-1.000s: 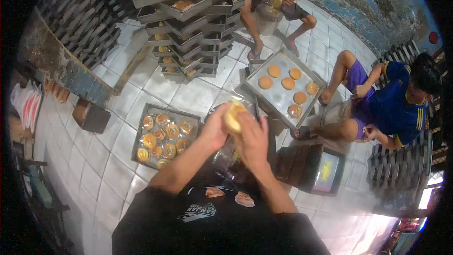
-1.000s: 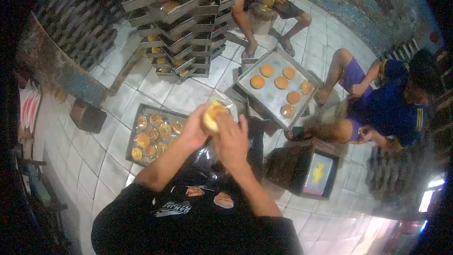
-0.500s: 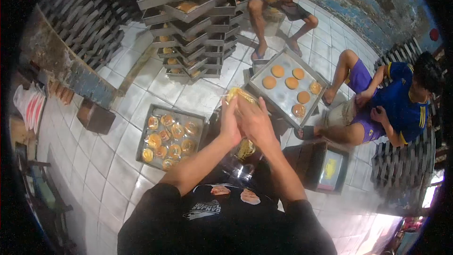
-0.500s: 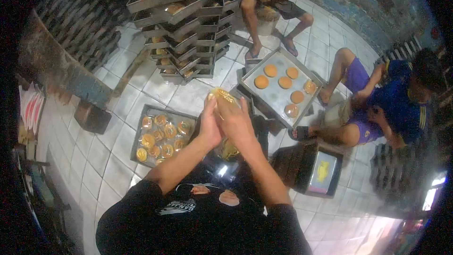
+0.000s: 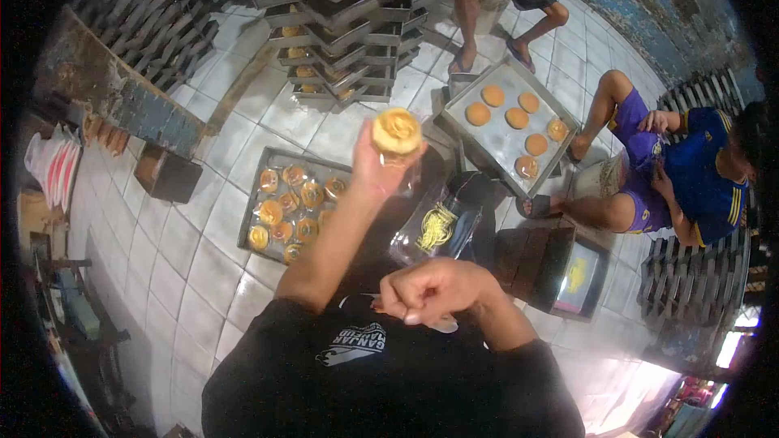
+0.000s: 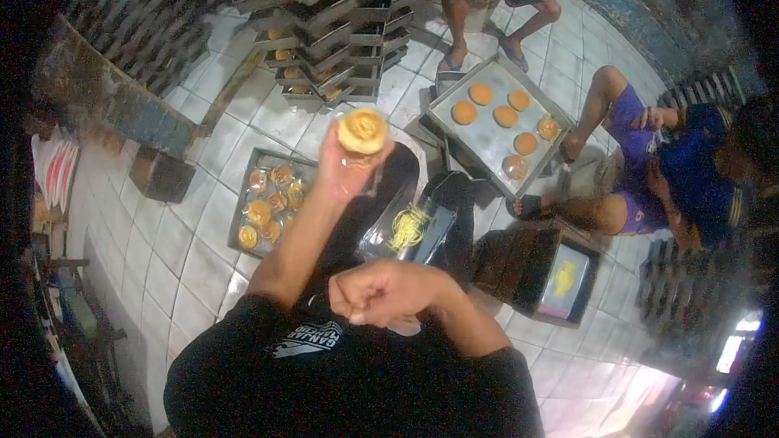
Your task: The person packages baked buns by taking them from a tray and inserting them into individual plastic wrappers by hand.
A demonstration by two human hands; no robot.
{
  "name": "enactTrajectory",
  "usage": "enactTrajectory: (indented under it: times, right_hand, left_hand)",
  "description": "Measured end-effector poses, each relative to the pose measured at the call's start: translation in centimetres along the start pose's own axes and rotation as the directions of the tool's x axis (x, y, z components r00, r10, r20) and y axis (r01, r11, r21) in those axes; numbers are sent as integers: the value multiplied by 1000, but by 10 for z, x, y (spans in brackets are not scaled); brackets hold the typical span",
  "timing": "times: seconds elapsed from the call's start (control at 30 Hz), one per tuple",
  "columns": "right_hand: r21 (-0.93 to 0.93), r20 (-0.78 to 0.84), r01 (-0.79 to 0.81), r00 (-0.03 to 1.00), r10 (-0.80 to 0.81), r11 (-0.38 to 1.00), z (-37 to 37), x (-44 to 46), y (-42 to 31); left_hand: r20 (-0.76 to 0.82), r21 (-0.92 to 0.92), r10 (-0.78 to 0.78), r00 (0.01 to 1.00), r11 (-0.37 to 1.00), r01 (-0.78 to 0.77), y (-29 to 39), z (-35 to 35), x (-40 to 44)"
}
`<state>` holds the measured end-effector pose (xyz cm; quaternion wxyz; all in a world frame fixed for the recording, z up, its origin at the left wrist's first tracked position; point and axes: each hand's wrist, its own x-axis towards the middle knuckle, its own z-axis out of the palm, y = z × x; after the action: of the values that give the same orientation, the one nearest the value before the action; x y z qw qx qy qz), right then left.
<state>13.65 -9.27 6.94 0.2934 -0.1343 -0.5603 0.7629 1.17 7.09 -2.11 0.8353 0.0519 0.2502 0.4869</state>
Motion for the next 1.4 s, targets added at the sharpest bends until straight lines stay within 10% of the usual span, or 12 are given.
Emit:
enactTrajectory:
  times: [0.17,0.27,0.33,0.43,0.5,0.53,0.77,0.83,0.9,1.03,1.23,1.4]
  right_hand:
    - [-374,-739,-158,646,-190,914,-31,9,9]
    - [-506,-679,-188,689,-254,842,-33,20,19]
    - [-152,-574,-241,811,112,959,-30,9,8]
    - [51,-170,192,969,-181,980,-3,-9,0]
    - [-57,-752,-242,648,118,969,-11,-5,-10]
    - [-421,-763,-220,611,-212,880,-33,-6,15]
    - [-839,-459,-189,750,-476,511,-45,24,15]
    - [-681,-534,-260,816,-221,685,-25,1,-2]
    - [147,-260,-76,959,113,986,-9,-10,-14]
    - [-434,-783,-312,594,-182,845,-31,2,-2]
    - [-760,-564,-259,719,-406,597,-43,12,18]
    - [-50,-424,17,905,-36,999,-29,-25,-1]
  left_hand:
    - [-1,-102,29,1000,994,-28,3,-5,-10]
    - [-140,-19,-60,988,998,58,-25,-8,-2]
    - [-99,-31,-42,994,999,39,-25,-18,4]
    - [-120,-25,20,993,999,-23,3,-18,-1]
    - [-156,-17,120,980,992,-124,16,-15,-4]
    - [-189,12,102,977,995,-102,12,-8,-9]
    - [-178,100,42,983,995,-24,-31,-2,-2]
    - [-189,119,86,978,991,-64,-26,-2,-2]
    - [-196,149,119,973,985,-90,-16,-3,-2]
    - [-119,105,130,984,987,-118,-13,5,-7]
    - [-133,212,100,986,975,-70,-33,6,-7]
    - [-196,188,130,972,978,-93,-10,9,-5]
